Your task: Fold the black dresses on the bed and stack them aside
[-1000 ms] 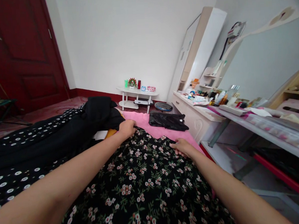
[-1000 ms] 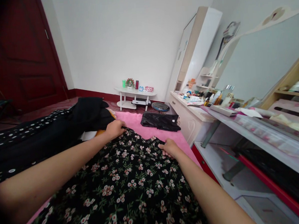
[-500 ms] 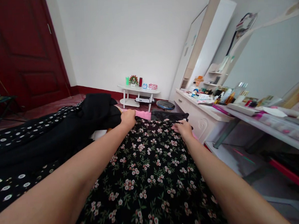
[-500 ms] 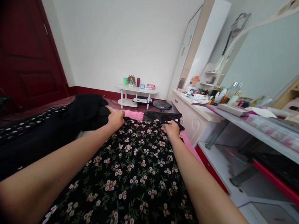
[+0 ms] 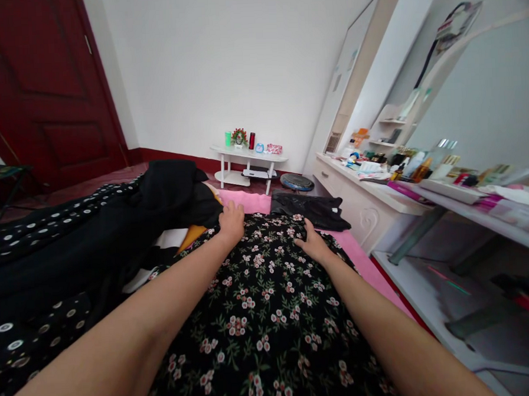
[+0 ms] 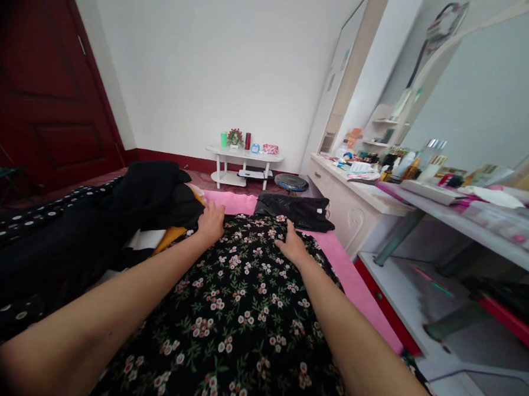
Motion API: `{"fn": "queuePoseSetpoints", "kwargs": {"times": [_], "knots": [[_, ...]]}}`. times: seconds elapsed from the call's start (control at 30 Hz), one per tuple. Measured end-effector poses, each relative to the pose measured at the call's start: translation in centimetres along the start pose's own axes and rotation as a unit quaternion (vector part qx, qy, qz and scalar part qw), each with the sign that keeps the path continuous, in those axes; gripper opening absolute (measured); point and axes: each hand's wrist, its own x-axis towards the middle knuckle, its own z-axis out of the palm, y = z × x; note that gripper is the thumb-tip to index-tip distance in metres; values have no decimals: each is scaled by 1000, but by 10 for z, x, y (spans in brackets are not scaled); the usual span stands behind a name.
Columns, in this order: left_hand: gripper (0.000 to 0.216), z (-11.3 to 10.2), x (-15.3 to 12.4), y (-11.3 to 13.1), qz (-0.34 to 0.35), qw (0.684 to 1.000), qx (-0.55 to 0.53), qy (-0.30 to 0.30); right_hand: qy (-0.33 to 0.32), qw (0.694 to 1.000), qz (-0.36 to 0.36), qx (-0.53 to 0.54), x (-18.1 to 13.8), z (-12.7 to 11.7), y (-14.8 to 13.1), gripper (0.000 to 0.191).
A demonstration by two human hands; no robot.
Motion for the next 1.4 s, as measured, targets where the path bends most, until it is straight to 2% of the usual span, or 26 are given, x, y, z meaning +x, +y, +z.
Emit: {"fn": "queuePoseSetpoints", "kwargs": {"times": [0.07, 0.13, 0.2, 0.27, 0.33, 0.4, 0.47, 0.57, 0.63, 0.67, 0.73, 0.8, 0.83, 0.87, 0.93, 1.0, 1.03, 1.07, 1.13, 1.2, 1.23, 1.3, 1.4], "knots": [[45, -5, -16, 13, 17, 1000, -13, 15, 11, 997, -13, -75, -16, 4, -21, 77], [40, -10, -36, 23, 92, 994, -51, 14, 27, 992, -55, -113, -41, 10, -42, 70], [40, -8, -57, 25, 200, 975, -92, -24, -8, 983, -120, -139, -69, 18, -55, 69], [46, 0, -71, 14, 262, 955, -108, -82, -76, 968, -164, -172, -94, 20, -55, 67], [56, 11, -74, -7, 250, 955, -99, -125, -115, 955, -160, -222, -107, 14, -42, 62], [61, 19, -68, -30, 215, 962, -86, -146, -108, 948, -105, -281, -108, 1, -24, 62], [59, 17, -57, -43, 191, 964, -70, -171, -90, 941, -40, -324, -101, -14, -11, 64], [54, 0, -53, -41, 157, 966, -46, -201, -95, 928, 31, -359, -98, -26, -12, 67], [52, -11, -66, -32, 128, 973, -36, -187, -88, 919, 67, -378, -111, -25, -22, 69], [53, -15, -76, -29, 126, 977, -38, -171, -74, 919, 64, -383, -121, -23, -27, 70], [55, -18, -100, -31, 164, 976, -54, -135, -46, 926, -5, -375, -145, -20, -30, 70], [58, -18, -122, -42, 215, 967, -74, -114, -61, 933, -91, -343, -165, -23, -24, 68], [59, -17, -130, -50, 227, 964, -79, -114, -79, 935, -109, -329, -171, -27, -20, 66], [60, -18, -136, -58, 225, 964, -78, -121, -99, 936, -104, -323, -174, -32, -16, 65], [59, -23, -143, -69, 183, 970, -58, -146, -126, 932, -39, -337, -174, -42, -15, 64], [55, -33, -148, -67, 132, 979, -26, -153, -128, 920, 39, -368, -173, -47, -30, 64], [53, -38, -152, -63, 110, 983, -14, -145, -123, 916, 51, -377, -175, -47, -42, 64], [52, -42, -157, -57, 104, 986, -10, -128, -112, 918, 37, -378, -179, -43, -54, 64], [54, -46, -172, -48, 141, 985, -36, -95, -88, 932, -61, -347, -194, -30, -76, 66], [57, -43, -188, -46, 190, 976, -72, -85, -97, 936, -149, -303, -213, -16, -81, 65], [59, -40, -195, -48, 199, 973, -83, -87, -105, 937, -161, -293, -220, -11, -78, 64], [61, -36, -205, -54, 185, 974, -86, -98, -110, 937, -130, -305, -228, -9, -64, 63], [57, -41, -206, -53, 151, 980, -79, -100, -120, 929, -37, -347, -217, -21, -54, 63]]}}
